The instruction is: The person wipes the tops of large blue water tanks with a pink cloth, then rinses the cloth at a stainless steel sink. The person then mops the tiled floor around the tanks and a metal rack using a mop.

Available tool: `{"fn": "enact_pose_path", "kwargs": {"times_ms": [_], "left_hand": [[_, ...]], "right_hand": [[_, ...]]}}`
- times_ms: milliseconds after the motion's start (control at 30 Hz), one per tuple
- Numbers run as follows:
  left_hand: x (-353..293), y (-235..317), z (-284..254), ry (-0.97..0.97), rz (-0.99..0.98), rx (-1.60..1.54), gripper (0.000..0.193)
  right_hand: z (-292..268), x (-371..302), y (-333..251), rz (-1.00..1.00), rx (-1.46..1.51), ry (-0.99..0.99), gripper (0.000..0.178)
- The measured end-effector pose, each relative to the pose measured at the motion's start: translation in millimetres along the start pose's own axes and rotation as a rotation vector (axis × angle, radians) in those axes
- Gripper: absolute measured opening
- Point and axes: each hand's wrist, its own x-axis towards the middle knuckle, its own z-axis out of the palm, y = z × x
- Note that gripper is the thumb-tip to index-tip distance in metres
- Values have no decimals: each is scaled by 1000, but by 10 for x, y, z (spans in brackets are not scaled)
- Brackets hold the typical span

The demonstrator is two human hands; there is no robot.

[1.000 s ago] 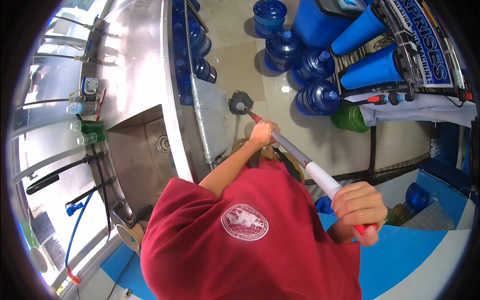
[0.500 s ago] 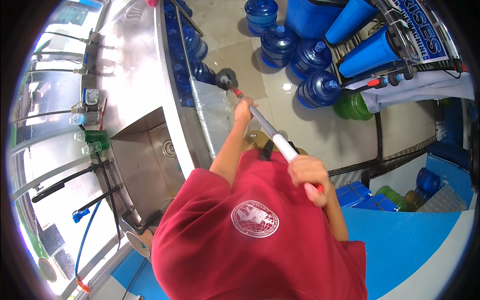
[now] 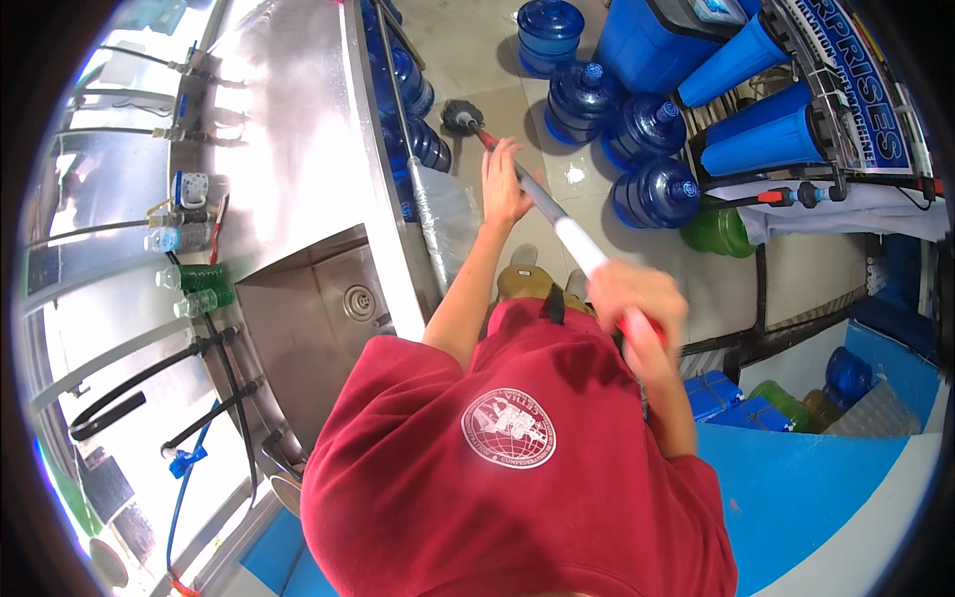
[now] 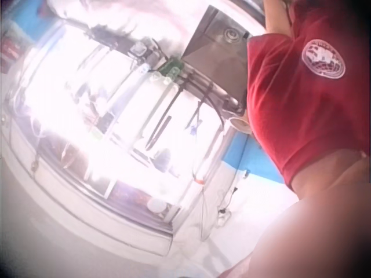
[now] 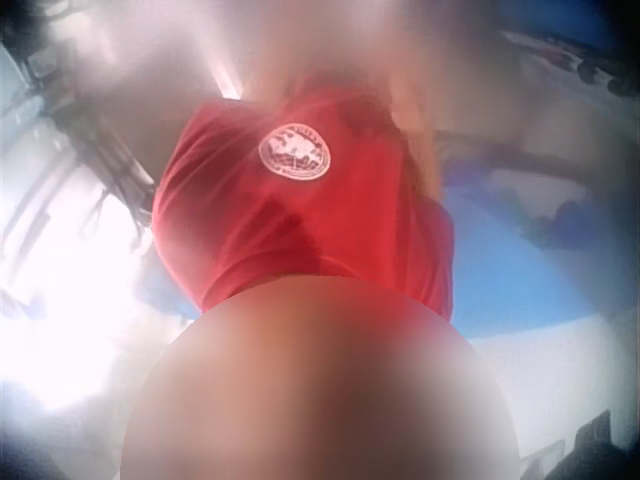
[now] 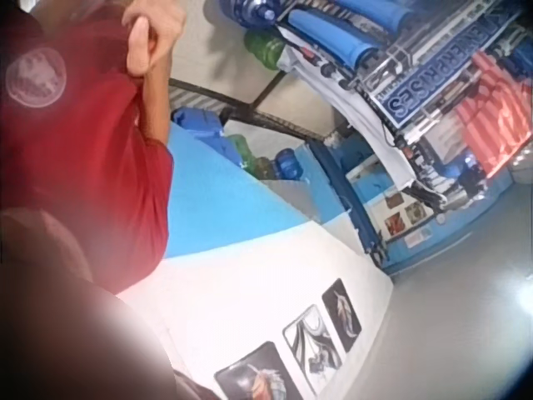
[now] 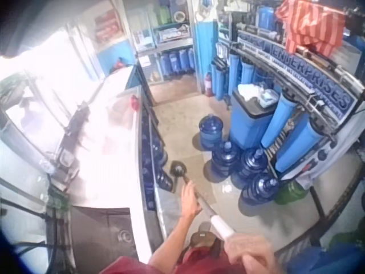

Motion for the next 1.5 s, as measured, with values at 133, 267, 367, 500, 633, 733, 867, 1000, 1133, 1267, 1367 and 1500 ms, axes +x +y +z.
{"fn": "enact_pose_path", "kwargs": {"times_ms": [133, 267, 367, 500, 633, 733, 867, 1000, 1133, 1267, 1367, 1500], "left_hand": [[5, 485, -132, -87, 364, -377, 21], [-284, 672, -15, -537, 396, -498, 25], [-329, 516, 131, -597, 502, -550, 30], [-130, 98, 329, -570, 486, -486, 23], [342, -430, 526, -534, 322, -231, 21], [700, -638, 536, -384, 57, 50, 53], [899, -711, 371, -351, -97, 144, 87], [1023, -731, 258, -445, -223, 93, 88], [1320, -652, 238, -421, -223, 141, 90], [1587, -255, 313, -156, -10, 154, 93], [1639, 146, 531, -191, 239, -72, 88], [1335, 840, 1008, -1009, 165, -443, 50]], "right_hand": [[-112, 11, -670, -187, 162, -30, 16], [-106, 24, -882, -217, 139, -97, 18], [-1, -39, -862, -205, 77, 15, 18], [172, -210, -398, -217, 10, 181, 22], [173, -189, 260, 55, -85, 298, 26], [-61, 195, 984, 41, -30, 262, 23], [-402, 851, 2009, -109, -119, 155, 31], [-556, 1504, 2745, 24, 2, 217, 20], [-692, 1895, 2469, 19, 66, 245, 17], [-1061, 1402, 1097, -17, 9, 245, 17], [-1540, 777, 20, -70, 180, 233, 21], [-2044, 328, -555, -145, 245, 211, 24]]}}
